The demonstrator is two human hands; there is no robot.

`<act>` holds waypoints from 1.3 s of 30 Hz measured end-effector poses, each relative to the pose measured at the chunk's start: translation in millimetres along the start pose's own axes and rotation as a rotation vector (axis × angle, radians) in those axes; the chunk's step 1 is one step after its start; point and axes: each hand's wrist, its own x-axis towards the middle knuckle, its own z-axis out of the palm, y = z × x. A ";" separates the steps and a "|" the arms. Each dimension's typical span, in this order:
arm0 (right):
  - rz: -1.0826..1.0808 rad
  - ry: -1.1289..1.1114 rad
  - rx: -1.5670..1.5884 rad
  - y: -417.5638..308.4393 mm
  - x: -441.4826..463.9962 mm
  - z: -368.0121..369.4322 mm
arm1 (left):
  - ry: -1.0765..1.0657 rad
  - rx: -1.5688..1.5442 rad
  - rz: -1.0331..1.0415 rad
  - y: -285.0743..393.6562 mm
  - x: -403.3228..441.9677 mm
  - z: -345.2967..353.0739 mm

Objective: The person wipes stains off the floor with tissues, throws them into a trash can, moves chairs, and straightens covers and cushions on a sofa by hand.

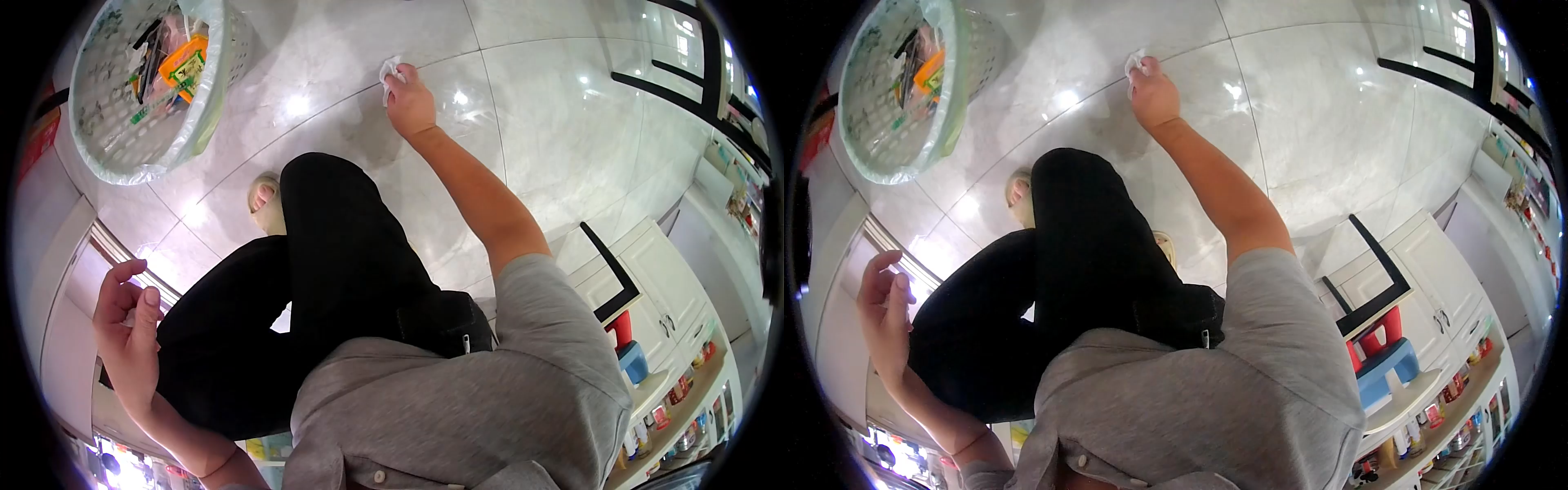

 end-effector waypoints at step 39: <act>0.344 0.116 0.290 59.6 -9.9 -26.5 | 0.016 -0.152 -0.018 -26.7 -23.3 -2.6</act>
